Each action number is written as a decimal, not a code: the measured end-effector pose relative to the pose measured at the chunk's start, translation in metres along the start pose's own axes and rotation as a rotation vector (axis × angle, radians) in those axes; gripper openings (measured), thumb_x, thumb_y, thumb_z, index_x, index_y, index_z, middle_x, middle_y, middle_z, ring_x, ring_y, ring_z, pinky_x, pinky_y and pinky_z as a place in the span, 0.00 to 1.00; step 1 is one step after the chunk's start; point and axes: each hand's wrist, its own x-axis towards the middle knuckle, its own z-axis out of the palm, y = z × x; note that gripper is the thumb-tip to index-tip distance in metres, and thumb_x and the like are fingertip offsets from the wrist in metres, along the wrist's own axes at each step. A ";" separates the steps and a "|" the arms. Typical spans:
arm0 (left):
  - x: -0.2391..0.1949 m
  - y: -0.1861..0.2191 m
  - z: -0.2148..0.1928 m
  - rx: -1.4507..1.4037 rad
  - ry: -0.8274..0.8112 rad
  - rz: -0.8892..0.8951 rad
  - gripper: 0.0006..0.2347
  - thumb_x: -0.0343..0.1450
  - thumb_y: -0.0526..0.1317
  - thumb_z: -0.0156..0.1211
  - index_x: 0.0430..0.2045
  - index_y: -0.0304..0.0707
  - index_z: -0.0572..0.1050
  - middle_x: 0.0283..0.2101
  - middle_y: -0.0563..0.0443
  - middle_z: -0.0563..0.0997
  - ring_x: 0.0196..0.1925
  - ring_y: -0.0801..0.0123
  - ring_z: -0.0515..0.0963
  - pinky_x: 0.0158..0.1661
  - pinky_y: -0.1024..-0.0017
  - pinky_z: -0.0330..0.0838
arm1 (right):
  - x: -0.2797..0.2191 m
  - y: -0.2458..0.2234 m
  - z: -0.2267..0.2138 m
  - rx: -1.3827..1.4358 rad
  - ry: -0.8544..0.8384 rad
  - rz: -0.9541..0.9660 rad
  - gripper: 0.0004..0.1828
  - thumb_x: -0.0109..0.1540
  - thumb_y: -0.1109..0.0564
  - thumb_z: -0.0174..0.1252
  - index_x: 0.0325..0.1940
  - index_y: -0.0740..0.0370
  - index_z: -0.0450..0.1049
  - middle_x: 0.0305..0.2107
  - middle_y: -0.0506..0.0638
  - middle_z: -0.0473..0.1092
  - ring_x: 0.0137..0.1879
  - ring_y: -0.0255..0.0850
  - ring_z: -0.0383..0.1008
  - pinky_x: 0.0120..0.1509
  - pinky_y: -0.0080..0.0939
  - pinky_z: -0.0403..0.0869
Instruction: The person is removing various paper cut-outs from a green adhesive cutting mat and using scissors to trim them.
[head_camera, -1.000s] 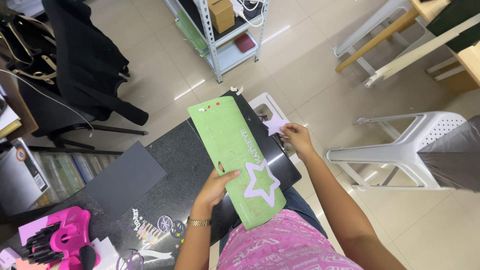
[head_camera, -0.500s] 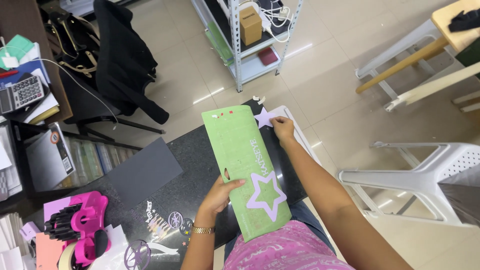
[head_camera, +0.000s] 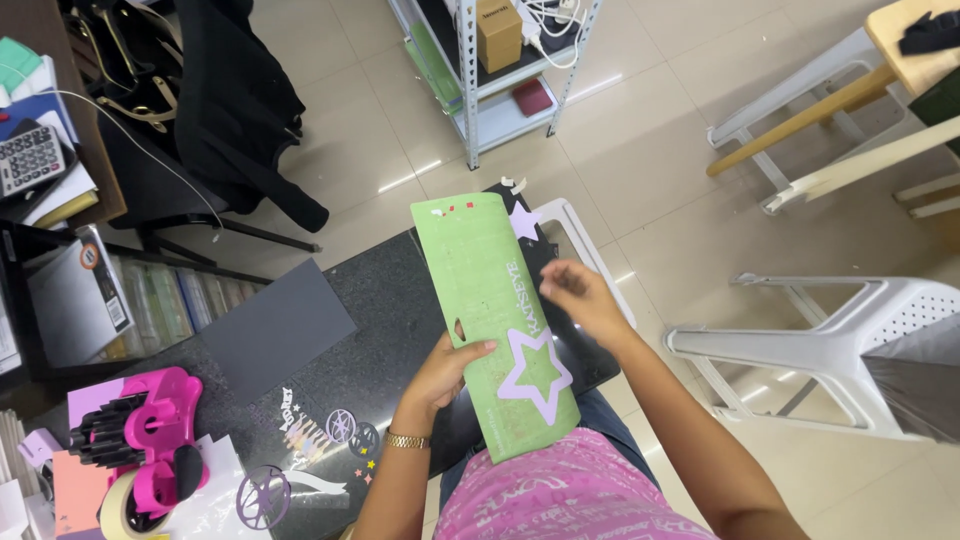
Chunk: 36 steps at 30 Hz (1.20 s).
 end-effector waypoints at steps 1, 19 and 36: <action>-0.002 0.004 0.007 0.000 -0.007 0.010 0.22 0.63 0.31 0.72 0.51 0.31 0.74 0.44 0.34 0.81 0.39 0.47 0.85 0.34 0.48 0.81 | -0.015 -0.006 -0.005 -0.055 -0.106 -0.013 0.14 0.61 0.62 0.65 0.51 0.61 0.77 0.39 0.51 0.76 0.50 0.39 0.71 0.56 0.42 0.71; 0.027 -0.036 -0.008 0.016 -0.091 -0.036 0.24 0.66 0.32 0.70 0.58 0.39 0.72 0.48 0.38 0.82 0.42 0.50 0.85 0.39 0.47 0.82 | -0.079 0.035 -0.034 0.246 -0.131 0.532 0.10 0.62 0.54 0.65 0.38 0.64 0.76 0.24 0.45 0.72 0.30 0.32 0.74 0.34 0.28 0.76; 0.052 -0.064 -0.028 -0.006 -0.070 -0.025 0.24 0.66 0.31 0.70 0.58 0.41 0.73 0.50 0.40 0.81 0.44 0.51 0.84 0.41 0.46 0.82 | -0.096 -0.030 -0.053 0.037 -0.143 0.242 0.09 0.61 0.60 0.67 0.28 0.65 0.76 0.16 0.54 0.72 0.24 0.35 0.69 0.28 0.31 0.66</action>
